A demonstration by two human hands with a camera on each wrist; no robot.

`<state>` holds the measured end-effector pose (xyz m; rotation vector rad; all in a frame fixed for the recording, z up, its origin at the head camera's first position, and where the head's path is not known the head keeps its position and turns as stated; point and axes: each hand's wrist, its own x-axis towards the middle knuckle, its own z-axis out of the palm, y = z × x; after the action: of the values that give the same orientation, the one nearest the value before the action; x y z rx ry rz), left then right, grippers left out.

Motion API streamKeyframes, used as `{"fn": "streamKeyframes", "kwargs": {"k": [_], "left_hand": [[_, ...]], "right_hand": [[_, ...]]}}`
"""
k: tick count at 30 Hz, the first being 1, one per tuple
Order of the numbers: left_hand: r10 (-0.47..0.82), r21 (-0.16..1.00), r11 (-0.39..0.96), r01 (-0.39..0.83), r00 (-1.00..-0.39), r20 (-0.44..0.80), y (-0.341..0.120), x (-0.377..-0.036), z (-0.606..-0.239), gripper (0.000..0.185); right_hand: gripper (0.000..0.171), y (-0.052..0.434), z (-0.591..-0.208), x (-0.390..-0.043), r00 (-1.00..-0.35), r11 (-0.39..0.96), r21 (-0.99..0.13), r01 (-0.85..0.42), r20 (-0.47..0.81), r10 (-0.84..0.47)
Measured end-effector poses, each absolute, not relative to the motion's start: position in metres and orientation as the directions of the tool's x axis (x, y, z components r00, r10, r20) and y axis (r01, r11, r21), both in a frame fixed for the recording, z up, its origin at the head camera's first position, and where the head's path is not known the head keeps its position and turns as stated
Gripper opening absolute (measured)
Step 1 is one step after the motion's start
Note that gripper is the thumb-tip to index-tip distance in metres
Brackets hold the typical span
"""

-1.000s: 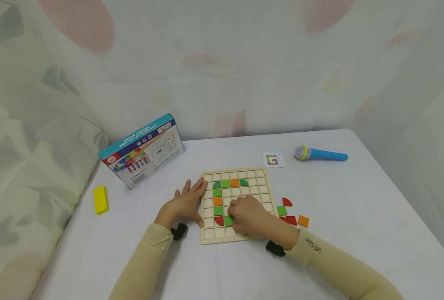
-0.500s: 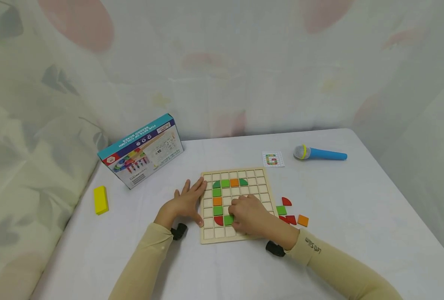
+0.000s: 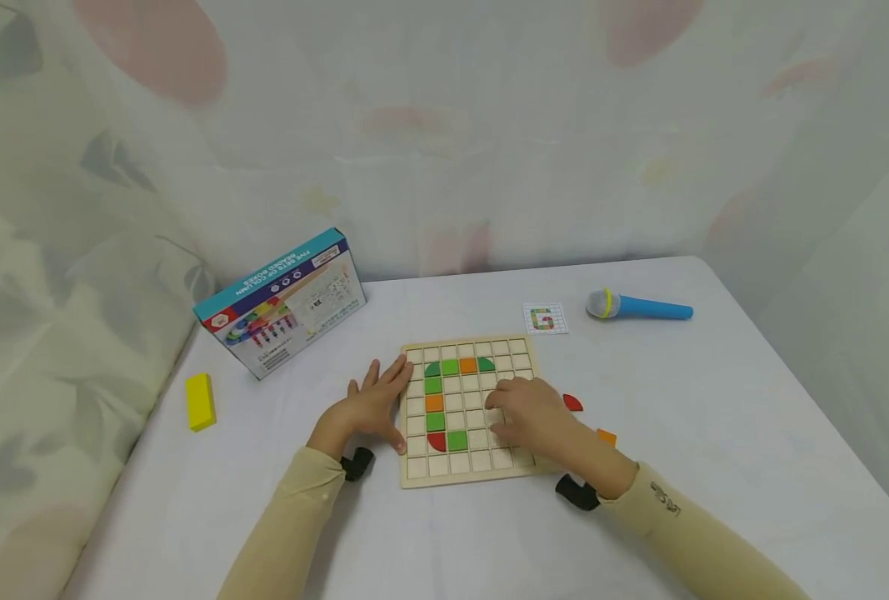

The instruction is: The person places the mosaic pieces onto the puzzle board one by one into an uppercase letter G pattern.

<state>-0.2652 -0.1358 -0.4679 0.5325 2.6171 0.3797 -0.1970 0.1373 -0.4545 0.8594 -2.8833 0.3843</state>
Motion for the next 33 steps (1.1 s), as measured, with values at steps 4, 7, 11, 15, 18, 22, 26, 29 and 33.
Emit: {"fn": "streamKeyframes", "kwargs": {"k": [4,7,11,15,18,22,26,29,33], "left_hand": [[0.422,0.345,0.889,0.301,-0.832,-0.36,-0.137,-0.264,-0.467,0.134],[0.418,0.341,0.891,0.3,-0.834,-0.36,-0.139,-0.264,-0.466,0.134],[0.421,0.34,0.89,0.303,-0.833,-0.359,-0.141,-0.264,-0.466,0.135],[0.426,0.35,0.886,0.304,-0.832,-0.356,-0.143,-0.264,-0.467,0.135],[0.429,0.357,0.884,0.303,-0.831,-0.355,-0.143,-0.264,-0.467,0.136],[0.443,0.379,0.872,0.309,-0.829,-0.342,-0.144,-0.264,-0.465,0.135],[0.452,0.39,0.865,0.316,-0.828,-0.331,-0.143,-0.264,-0.466,0.135],[0.456,0.387,0.864,0.321,-0.825,-0.333,-0.142,-0.265,-0.468,0.135],[0.464,0.386,0.862,0.329,-0.819,-0.338,-0.14,-0.266,-0.471,0.135]], "right_hand": [[0.026,0.17,-0.452,-0.197,-0.873,0.843,-0.238,-0.483,0.205,-0.443],[0.027,0.194,-0.452,-0.194,-0.91,0.877,-0.251,-0.411,0.179,-0.375],[0.029,0.221,-0.453,-0.186,-0.955,0.917,-0.267,-0.296,0.102,-0.278],[0.034,0.24,-0.456,-0.175,-0.978,0.941,-0.272,-0.203,0.012,-0.208],[0.034,0.248,-0.46,-0.167,-0.981,0.948,-0.266,-0.174,-0.036,-0.19],[0.029,0.25,-0.463,-0.161,-0.981,0.949,-0.266,-0.172,-0.043,-0.19],[0.023,0.247,-0.465,-0.157,-0.979,0.949,-0.258,-0.184,-0.034,-0.199],[0.022,0.246,-0.466,-0.156,-0.978,0.952,-0.239,-0.193,-0.028,-0.205],[0.022,0.246,-0.466,-0.156,-0.976,0.952,-0.218,-0.214,0.004,-0.219]]}}
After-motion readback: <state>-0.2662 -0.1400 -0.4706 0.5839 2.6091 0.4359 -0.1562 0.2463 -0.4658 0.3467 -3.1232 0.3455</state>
